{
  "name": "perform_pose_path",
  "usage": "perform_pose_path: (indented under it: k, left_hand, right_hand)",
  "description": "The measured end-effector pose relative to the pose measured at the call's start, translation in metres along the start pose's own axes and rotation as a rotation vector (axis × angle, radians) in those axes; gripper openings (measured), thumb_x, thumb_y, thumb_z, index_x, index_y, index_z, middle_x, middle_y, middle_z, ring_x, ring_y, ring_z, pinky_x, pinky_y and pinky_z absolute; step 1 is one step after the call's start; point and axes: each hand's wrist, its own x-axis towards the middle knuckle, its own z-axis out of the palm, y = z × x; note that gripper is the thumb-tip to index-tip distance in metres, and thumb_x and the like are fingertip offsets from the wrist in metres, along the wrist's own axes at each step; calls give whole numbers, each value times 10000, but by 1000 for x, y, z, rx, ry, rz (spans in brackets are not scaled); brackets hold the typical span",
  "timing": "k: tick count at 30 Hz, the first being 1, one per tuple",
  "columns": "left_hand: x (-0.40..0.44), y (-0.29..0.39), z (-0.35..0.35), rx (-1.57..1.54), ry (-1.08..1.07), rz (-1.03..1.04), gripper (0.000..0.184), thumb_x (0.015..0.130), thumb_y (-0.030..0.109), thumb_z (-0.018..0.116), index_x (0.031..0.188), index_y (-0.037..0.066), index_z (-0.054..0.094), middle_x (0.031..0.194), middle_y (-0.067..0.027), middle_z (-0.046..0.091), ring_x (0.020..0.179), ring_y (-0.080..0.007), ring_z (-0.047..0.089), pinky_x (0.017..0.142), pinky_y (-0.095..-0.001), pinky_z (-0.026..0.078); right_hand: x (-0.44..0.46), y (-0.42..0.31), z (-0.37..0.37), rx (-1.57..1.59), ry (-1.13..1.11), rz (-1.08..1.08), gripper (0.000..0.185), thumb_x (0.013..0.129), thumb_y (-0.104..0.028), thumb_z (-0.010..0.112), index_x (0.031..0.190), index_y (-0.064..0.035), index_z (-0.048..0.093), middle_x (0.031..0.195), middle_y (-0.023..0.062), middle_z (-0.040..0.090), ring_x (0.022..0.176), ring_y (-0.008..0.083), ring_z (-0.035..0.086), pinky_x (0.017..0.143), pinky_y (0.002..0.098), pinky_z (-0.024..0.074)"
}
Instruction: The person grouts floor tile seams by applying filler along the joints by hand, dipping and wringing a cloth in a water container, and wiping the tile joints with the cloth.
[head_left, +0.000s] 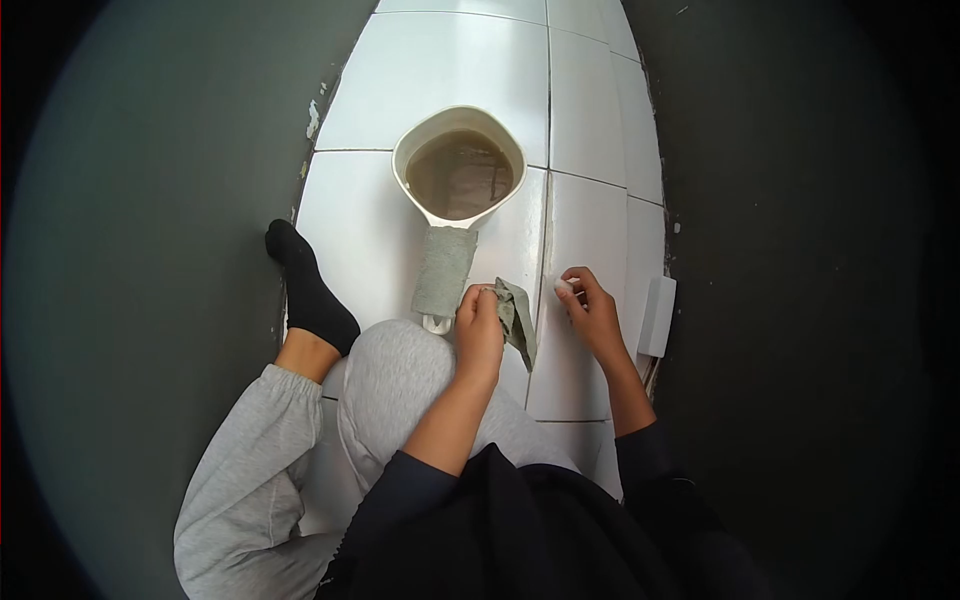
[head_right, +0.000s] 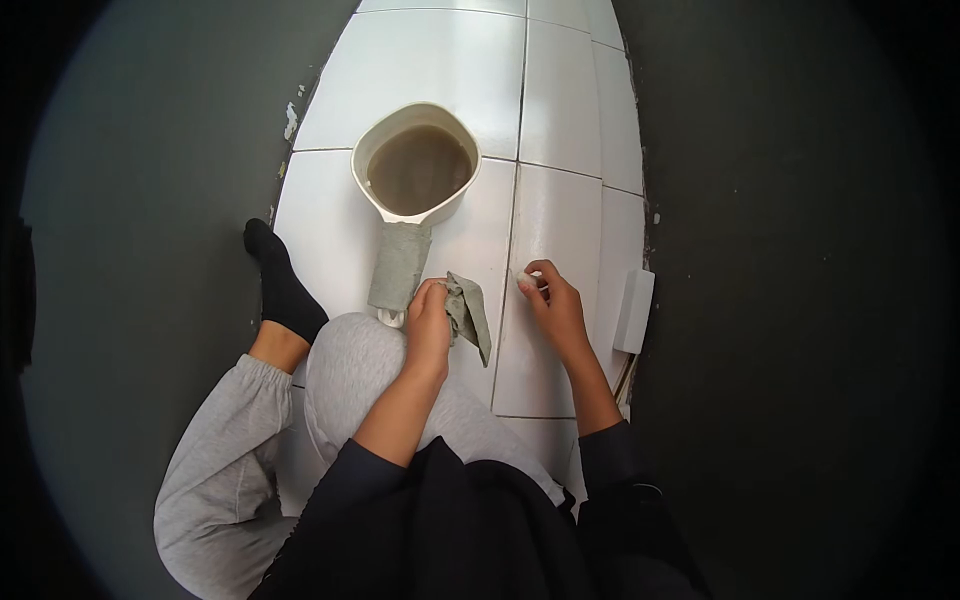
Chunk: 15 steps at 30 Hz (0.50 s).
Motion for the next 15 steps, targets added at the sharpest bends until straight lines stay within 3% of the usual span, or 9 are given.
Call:
perform_pose_path:
  k: [6,9,11,15]
  left_hand:
    - [0,3,1,-5,6,4,227,900,182,431,886,17,587,748,-3,532,695,-78,458,640,-238,383]
    - [0,2,1,-5,-4,1,227,901,182,432,889,17,588,759,-6,541,702,-79,463,648,-239,386]
    - [0,2,1,-1,-8,5,228,901,182,432,891,17,588,767,-8,546,708,-80,467,653,-241,389]
    - [2,1,1,-1,-8,-3,233,905,184,427,899,16,588,789,-14,554,726,-82,476,663,-242,394]
  right_hand:
    - [4,9,3,110,-4,-39,139,850,-101,627,981,-55,617,782,20,604,678,95,564,661,256,484]
    - [8,4,4,148,-25,-14,148,853,-99,627,987,-39,611,806,45,617,719,120,593,680,264,491]
    - [10,2,7,-51,44,-172,145,851,-89,628,980,-24,615,859,65,626,767,157,610,699,287,503]
    - [11,3,10,-55,64,-217,153,822,-62,645,968,-21,622,910,82,628,802,210,614,716,315,512]
